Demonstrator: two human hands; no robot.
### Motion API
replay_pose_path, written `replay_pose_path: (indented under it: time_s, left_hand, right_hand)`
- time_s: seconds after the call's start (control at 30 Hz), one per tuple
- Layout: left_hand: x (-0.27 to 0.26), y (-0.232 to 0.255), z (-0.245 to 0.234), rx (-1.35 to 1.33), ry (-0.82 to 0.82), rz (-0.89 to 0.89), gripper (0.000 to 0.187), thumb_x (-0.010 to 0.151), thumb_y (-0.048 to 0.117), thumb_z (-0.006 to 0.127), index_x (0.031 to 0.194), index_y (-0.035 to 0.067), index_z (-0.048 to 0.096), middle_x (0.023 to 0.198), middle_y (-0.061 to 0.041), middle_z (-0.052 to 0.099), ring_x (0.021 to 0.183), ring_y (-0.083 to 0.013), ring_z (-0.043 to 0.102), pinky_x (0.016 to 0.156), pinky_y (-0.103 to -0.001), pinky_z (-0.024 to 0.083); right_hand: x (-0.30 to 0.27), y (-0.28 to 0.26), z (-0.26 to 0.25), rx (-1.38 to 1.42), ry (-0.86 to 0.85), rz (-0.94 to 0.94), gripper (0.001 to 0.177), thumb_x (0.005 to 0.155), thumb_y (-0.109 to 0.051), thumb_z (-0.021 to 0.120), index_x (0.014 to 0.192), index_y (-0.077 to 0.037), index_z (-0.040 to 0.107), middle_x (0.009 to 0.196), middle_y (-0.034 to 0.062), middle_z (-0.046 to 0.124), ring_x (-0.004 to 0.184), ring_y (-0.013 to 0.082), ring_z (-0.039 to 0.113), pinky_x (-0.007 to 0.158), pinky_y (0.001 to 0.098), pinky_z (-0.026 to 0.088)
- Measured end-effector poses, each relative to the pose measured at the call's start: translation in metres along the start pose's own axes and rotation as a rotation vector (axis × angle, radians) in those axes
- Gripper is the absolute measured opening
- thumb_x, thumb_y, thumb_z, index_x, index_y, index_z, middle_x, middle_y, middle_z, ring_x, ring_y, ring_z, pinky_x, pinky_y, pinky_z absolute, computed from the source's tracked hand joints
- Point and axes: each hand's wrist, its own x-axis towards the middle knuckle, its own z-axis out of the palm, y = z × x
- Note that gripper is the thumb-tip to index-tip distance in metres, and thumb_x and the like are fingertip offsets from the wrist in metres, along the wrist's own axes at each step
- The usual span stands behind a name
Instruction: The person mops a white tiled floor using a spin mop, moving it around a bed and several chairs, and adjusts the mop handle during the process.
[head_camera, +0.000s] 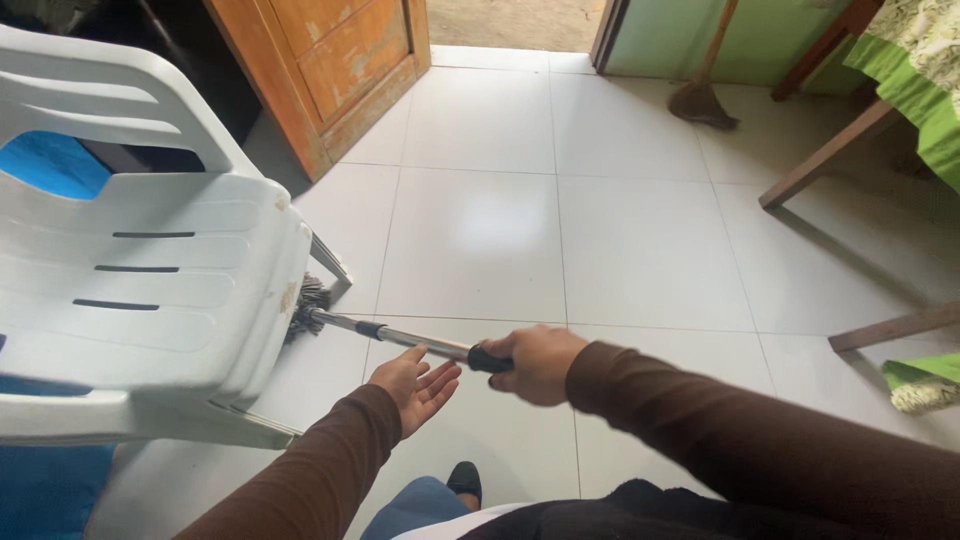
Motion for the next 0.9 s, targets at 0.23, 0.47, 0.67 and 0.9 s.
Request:
replay_pose_path:
  time_s: [0.23, 0.47, 0.67, 0.9]
  left_hand:
    - [0.019, -0.025, 0.033, -0.020, -0.047, -0.076, 0.046, 0.109, 0.028, 0.032, 0.140, -0.004, 0.041, 0.127, -0.023, 0.061, 0.119, -0.0285, 0.065, 0.104, -0.037, 0.056]
    - [0.011, -0.078, 0.164, -0.141, -0.226, -0.212, 0.035, 0.107, 0.008, 0.029, 0.131, -0.015, 0.038, 0.129, -0.029, 0.059, 0.123, -0.0361, 0.064, 0.108, -0.039, 0.056]
    - [-0.032, -0.094, 0.234, -0.053, -0.313, -0.196, 0.035, 0.108, 0.012, 0.027, 0.127, -0.014, 0.041, 0.127, -0.029, 0.060, 0.120, -0.0339, 0.068, 0.104, -0.035, 0.056]
    - [-0.027, -0.054, 0.207, 0.136, -0.448, -0.050, 0.033, 0.108, 0.018, 0.029, 0.122, -0.006, 0.048, 0.125, -0.023, 0.062, 0.117, -0.0268, 0.067, 0.104, -0.033, 0.058]
  right_hand:
    - [-0.020, 0.035, 0.011, 0.054, 0.060, 0.000, 0.055, 0.093, -0.045, 0.062, 0.148, -0.037, 0.053, 0.126, 0.0086, 0.069, 0.112, 0.0270, 0.067, 0.098, 0.0395, 0.052]
    - [-0.096, 0.134, -0.047, 0.204, -0.029, 0.286, 0.054, 0.093, -0.044, 0.065, 0.146, -0.044, 0.056, 0.071, 0.0011, 0.057, 0.058, 0.0126, 0.052, 0.054, 0.0290, 0.045]
    - [-0.138, 0.173, -0.070, 0.190, 0.036, 0.399, 0.054, 0.094, -0.048, 0.068, 0.146, -0.041, 0.055, 0.065, 0.0008, 0.052, 0.053, 0.0132, 0.049, 0.050, 0.0303, 0.041]
    - [-0.124, 0.123, -0.095, 0.062, 0.035, 0.430, 0.052, 0.096, -0.047, 0.065, 0.147, -0.040, 0.056, 0.067, 0.0041, 0.055, 0.056, 0.0168, 0.050, 0.054, 0.0342, 0.042]
